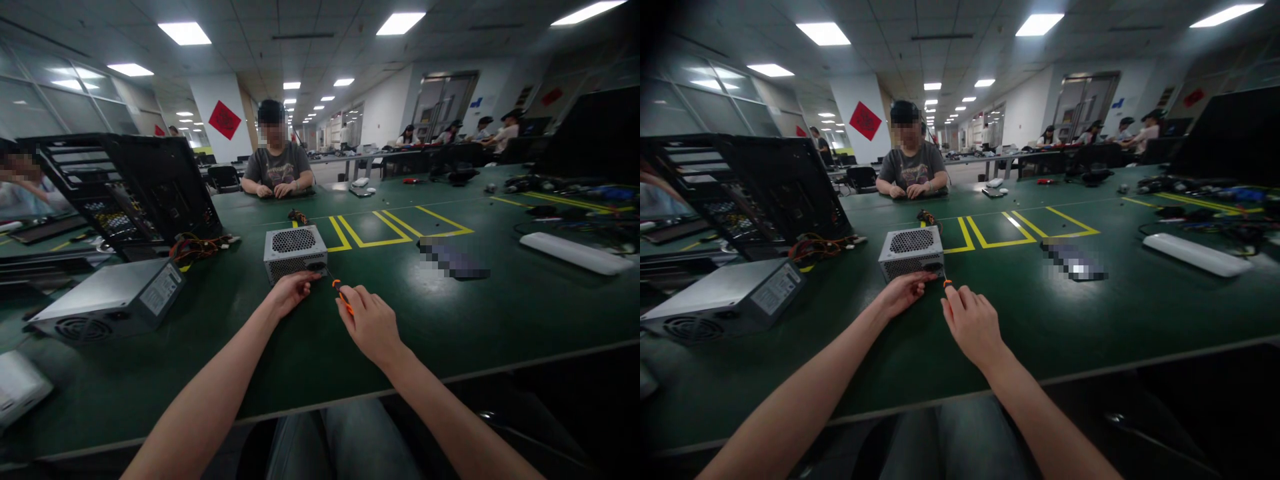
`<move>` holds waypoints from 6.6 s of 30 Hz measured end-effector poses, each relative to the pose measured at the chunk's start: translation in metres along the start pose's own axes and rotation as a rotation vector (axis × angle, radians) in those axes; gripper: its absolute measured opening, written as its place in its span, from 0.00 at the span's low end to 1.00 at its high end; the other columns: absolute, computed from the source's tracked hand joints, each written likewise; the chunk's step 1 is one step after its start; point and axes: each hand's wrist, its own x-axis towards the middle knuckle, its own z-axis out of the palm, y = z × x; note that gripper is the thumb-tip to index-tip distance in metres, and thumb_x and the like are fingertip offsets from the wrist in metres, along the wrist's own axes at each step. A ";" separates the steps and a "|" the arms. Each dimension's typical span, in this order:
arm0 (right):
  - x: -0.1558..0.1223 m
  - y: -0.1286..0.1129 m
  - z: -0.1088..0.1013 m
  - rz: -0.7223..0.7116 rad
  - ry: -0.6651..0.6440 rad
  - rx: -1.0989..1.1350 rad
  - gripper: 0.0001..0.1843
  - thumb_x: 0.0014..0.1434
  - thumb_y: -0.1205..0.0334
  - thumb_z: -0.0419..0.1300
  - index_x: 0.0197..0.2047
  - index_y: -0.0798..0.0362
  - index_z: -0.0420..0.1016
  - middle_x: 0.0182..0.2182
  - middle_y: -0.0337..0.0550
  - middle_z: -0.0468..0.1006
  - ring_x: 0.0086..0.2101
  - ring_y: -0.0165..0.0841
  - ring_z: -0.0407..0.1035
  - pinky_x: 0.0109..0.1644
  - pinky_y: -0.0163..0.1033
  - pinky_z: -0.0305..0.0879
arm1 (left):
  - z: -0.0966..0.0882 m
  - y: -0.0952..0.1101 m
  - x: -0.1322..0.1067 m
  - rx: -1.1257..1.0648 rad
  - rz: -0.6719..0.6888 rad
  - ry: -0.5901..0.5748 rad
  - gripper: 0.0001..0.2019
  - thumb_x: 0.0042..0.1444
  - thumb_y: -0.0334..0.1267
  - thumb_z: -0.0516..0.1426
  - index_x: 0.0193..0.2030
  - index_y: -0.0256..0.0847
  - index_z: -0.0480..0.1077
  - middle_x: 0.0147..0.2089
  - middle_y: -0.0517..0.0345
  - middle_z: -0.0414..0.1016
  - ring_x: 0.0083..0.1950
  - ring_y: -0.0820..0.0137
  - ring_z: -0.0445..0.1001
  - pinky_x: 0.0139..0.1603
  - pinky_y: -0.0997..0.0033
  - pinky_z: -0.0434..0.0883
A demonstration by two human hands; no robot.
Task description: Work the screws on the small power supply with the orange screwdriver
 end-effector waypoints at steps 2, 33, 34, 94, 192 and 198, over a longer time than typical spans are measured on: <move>0.000 0.002 0.000 0.038 0.009 -0.036 0.11 0.61 0.60 0.48 0.42 0.54 0.67 0.28 0.39 0.69 0.25 0.28 0.61 0.30 0.35 0.53 | -0.001 -0.001 0.001 -0.003 0.005 -0.003 0.07 0.50 0.25 0.55 0.35 0.29 0.73 0.41 0.44 0.74 0.23 0.84 0.63 0.22 0.84 0.64; -0.003 0.002 0.005 0.101 -0.027 0.015 0.11 0.61 0.58 0.46 0.41 0.55 0.62 0.31 0.42 0.66 0.26 0.28 0.63 0.27 0.33 0.59 | -0.004 -0.002 0.003 -0.013 0.004 -0.013 0.07 0.50 0.25 0.55 0.36 0.28 0.72 0.41 0.42 0.74 0.23 0.83 0.63 0.22 0.84 0.64; -0.002 0.003 0.004 0.115 -0.028 0.006 0.11 0.61 0.57 0.47 0.41 0.55 0.62 0.31 0.42 0.66 0.25 0.28 0.63 0.27 0.33 0.59 | -0.004 -0.002 0.004 -0.014 0.002 -0.016 0.07 0.50 0.25 0.55 0.37 0.28 0.72 0.42 0.42 0.74 0.23 0.83 0.63 0.23 0.84 0.64; -0.001 0.000 0.000 0.154 -0.029 0.132 0.09 0.60 0.60 0.47 0.41 0.55 0.60 0.37 0.46 0.67 0.30 0.30 0.65 0.31 0.35 0.63 | -0.008 -0.005 0.007 0.048 0.016 -0.028 0.11 0.50 0.24 0.55 0.41 0.27 0.69 0.42 0.41 0.74 0.23 0.83 0.64 0.22 0.84 0.64; 0.001 0.004 0.002 0.051 -0.004 0.236 0.08 0.58 0.70 0.46 0.41 0.53 0.62 0.40 0.46 0.69 0.38 0.34 0.64 0.42 0.41 0.63 | -0.006 -0.004 0.006 0.047 0.027 -0.048 0.10 0.49 0.23 0.55 0.40 0.28 0.69 0.39 0.44 0.75 0.23 0.83 0.64 0.23 0.84 0.64; 0.003 0.004 0.001 0.186 -0.008 0.324 0.09 0.61 0.62 0.47 0.43 0.55 0.62 0.39 0.47 0.68 0.37 0.33 0.65 0.38 0.38 0.65 | -0.007 -0.003 0.005 0.045 0.010 -0.055 0.11 0.49 0.23 0.55 0.41 0.29 0.69 0.40 0.45 0.75 0.24 0.83 0.64 0.23 0.85 0.65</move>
